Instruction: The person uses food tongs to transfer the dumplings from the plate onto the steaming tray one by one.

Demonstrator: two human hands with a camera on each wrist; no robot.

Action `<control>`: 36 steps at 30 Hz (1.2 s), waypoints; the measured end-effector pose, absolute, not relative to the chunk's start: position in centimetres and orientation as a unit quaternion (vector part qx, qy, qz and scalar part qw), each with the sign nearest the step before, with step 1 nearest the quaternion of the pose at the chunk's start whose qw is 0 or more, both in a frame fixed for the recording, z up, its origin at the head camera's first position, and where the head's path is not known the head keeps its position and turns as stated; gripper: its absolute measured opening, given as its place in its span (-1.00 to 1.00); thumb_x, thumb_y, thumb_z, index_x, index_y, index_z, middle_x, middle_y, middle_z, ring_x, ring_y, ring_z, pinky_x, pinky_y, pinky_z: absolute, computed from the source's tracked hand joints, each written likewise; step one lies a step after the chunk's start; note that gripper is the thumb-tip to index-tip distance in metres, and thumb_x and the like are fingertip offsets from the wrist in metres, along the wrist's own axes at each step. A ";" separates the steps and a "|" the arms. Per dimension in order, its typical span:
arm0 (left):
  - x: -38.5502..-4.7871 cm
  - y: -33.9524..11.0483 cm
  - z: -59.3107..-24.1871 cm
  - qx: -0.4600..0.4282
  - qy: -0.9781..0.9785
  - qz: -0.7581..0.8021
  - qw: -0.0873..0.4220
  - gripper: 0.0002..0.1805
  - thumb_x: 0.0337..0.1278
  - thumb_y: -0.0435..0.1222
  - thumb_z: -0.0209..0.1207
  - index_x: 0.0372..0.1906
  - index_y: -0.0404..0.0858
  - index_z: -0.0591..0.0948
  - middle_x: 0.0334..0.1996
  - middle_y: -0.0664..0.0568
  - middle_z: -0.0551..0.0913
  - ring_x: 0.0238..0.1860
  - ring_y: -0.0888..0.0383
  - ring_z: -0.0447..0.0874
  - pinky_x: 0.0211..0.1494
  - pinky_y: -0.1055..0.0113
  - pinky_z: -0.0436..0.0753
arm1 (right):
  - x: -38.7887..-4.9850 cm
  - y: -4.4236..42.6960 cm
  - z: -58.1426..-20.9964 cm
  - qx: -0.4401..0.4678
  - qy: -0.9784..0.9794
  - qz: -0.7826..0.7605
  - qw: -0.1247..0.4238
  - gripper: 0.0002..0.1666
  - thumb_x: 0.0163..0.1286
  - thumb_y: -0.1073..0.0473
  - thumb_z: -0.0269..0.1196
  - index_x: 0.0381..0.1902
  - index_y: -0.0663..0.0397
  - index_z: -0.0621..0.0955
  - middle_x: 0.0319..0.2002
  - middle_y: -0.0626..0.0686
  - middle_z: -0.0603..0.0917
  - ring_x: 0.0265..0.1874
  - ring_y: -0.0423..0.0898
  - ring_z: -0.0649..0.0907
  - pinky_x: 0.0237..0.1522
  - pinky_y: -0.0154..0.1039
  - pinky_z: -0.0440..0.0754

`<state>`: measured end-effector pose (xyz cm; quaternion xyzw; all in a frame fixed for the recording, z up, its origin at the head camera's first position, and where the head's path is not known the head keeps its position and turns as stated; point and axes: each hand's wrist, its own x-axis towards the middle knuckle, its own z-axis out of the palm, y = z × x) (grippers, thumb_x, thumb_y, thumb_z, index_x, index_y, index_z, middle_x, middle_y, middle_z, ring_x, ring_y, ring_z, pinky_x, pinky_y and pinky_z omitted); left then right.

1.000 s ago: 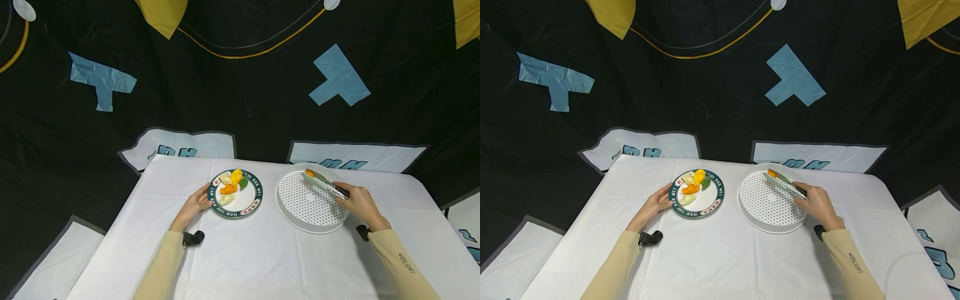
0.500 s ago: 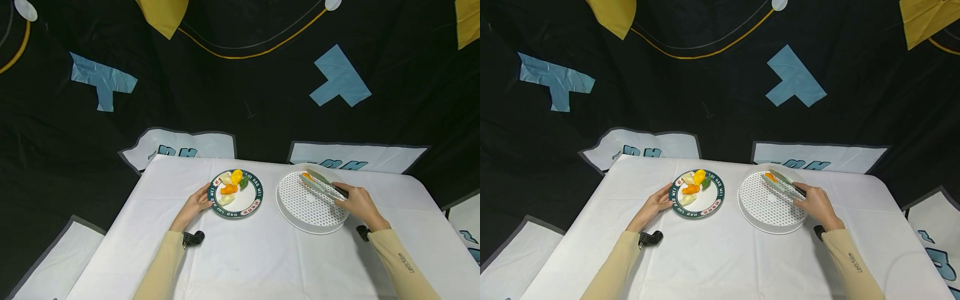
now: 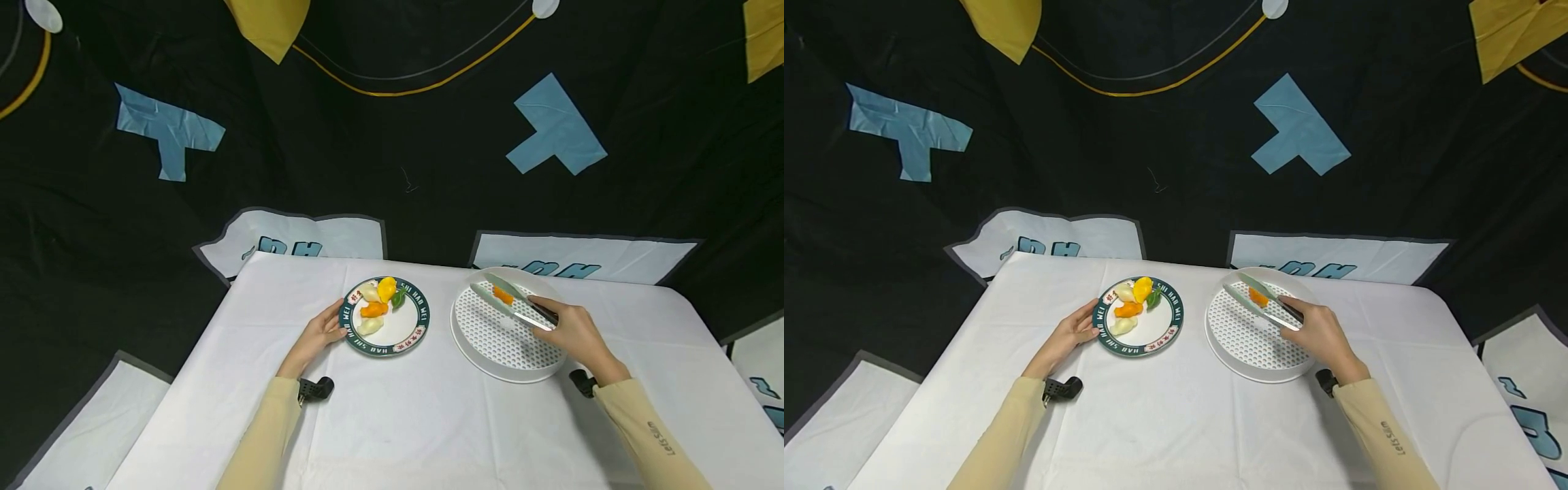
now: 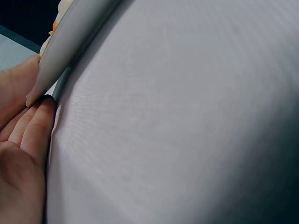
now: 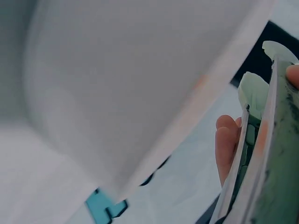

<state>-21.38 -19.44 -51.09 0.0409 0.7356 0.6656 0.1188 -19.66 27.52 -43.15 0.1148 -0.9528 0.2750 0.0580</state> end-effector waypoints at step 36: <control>-21.3 -19.4 -51.1 0.036 0.720 0.681 0.125 -0.22 0.22 -0.57 0.05 0.48 -0.39 -0.01 0.45 -0.31 0.01 0.43 -0.10 0.05 0.34 0.39 0.30 | -17.6 12.7 -45.0 0.306 -0.907 0.286 0.048 -0.34 -0.12 0.20 0.36 0.06 0.19 0.63 -0.09 0.09 0.71 -0.38 -0.08 0.61 -0.36 -0.28 0.64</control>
